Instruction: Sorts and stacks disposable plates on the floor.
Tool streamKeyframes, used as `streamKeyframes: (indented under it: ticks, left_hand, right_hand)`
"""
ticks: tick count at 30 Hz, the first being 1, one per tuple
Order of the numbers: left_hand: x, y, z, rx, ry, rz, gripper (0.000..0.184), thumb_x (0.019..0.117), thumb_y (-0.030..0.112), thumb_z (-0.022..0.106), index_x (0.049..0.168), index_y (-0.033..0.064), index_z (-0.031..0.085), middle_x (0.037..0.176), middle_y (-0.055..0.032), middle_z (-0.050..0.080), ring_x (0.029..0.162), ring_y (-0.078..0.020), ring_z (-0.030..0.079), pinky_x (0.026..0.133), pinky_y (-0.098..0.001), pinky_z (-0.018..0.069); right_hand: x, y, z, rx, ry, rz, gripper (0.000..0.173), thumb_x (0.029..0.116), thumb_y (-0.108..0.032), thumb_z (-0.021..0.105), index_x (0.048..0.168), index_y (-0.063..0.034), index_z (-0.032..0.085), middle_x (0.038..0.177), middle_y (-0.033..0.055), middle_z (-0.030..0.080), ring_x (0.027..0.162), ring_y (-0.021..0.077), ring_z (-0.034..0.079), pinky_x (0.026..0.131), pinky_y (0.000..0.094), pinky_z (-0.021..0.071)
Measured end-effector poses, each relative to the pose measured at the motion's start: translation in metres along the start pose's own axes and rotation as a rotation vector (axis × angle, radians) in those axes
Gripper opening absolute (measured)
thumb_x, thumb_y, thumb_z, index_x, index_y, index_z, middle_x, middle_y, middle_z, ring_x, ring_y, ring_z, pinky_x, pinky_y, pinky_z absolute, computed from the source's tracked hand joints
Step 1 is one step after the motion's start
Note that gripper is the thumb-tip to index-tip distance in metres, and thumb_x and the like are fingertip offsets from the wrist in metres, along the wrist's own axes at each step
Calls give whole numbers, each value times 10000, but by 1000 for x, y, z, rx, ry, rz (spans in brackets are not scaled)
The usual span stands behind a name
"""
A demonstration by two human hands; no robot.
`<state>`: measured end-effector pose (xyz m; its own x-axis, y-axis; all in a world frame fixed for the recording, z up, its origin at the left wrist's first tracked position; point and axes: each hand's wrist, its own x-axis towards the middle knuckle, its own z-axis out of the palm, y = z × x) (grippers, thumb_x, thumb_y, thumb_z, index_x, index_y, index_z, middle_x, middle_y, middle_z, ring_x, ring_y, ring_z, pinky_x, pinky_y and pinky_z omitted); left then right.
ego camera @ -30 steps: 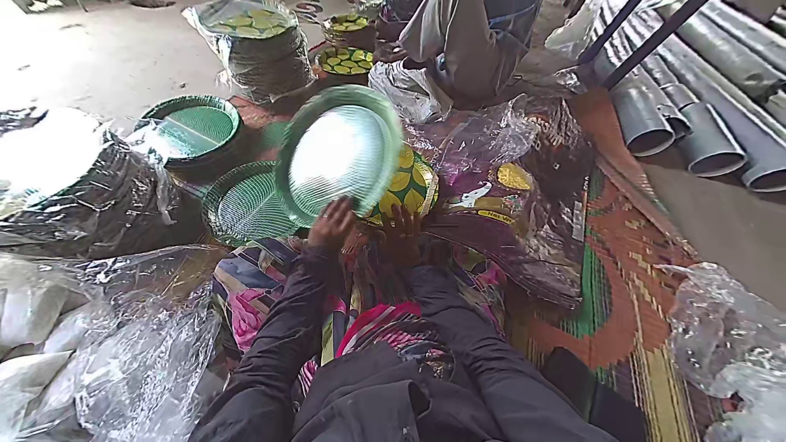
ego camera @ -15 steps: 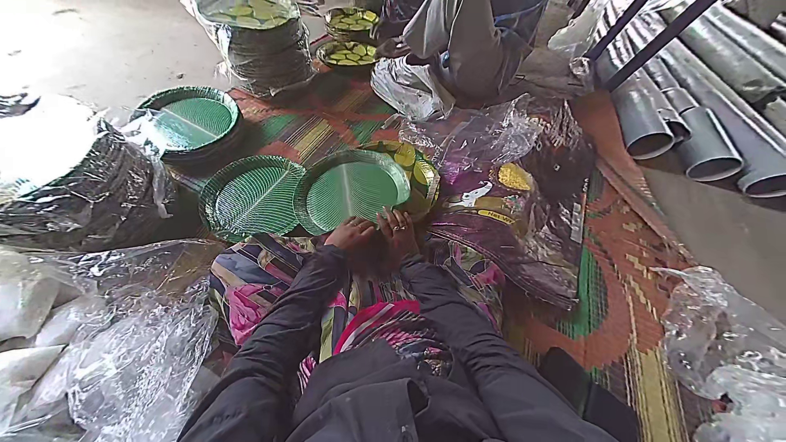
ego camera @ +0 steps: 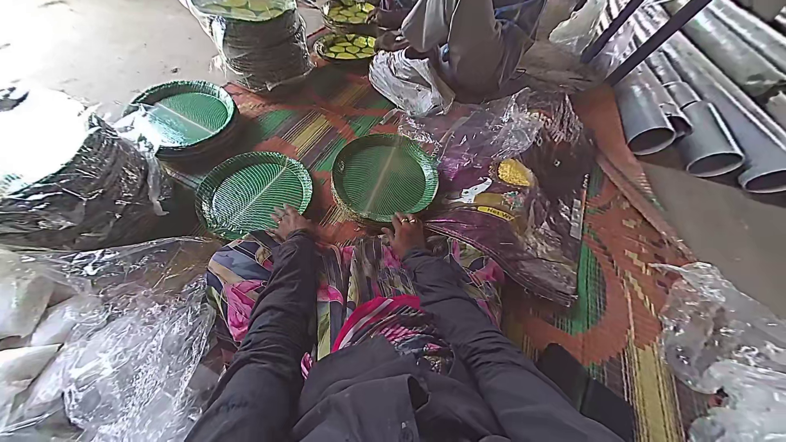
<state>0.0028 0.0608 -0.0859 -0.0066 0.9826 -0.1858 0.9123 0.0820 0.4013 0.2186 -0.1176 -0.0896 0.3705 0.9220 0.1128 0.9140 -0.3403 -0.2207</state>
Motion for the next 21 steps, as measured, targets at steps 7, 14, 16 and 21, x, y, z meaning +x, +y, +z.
streamKeyframes:
  ticks: [7,14,16,21]
  left_hand:
    - [-6,9,14,326,-151,170,607,949,219,691,1483,6,495,1398,-289,597,1320,-463,563,1113,-692,368]
    - [-33,13,-40,-109,140,19,385,996,108,558,1365,10,612,1457,-277,550,1349,-450,549,1064,-631,476]
    - [-58,20,-93,-339,118,-103,460,1067,91,460,1519,3,450,1553,-242,475,1445,-390,464,1171,-548,382]
    - [-37,1,-53,-706,881,562,358,1089,59,389,1256,-129,644,1363,-272,645,1265,-348,657,1094,-417,506]
  right_hand:
    - [-3,-9,1,38,79,-56,612,1045,-319,598,1530,19,443,1581,239,445,1336,463,548,1110,565,424]
    - [-2,-5,7,118,183,-89,547,1026,-261,629,1484,13,514,1555,273,456,1339,487,533,1105,589,427]
    - [-4,-5,6,133,182,-85,531,1024,-257,631,1467,19,532,1554,271,459,1349,486,525,1103,595,426]
    - [-3,-6,11,106,263,-133,504,1013,-238,644,1423,45,570,1528,283,485,1281,494,578,1036,608,474]
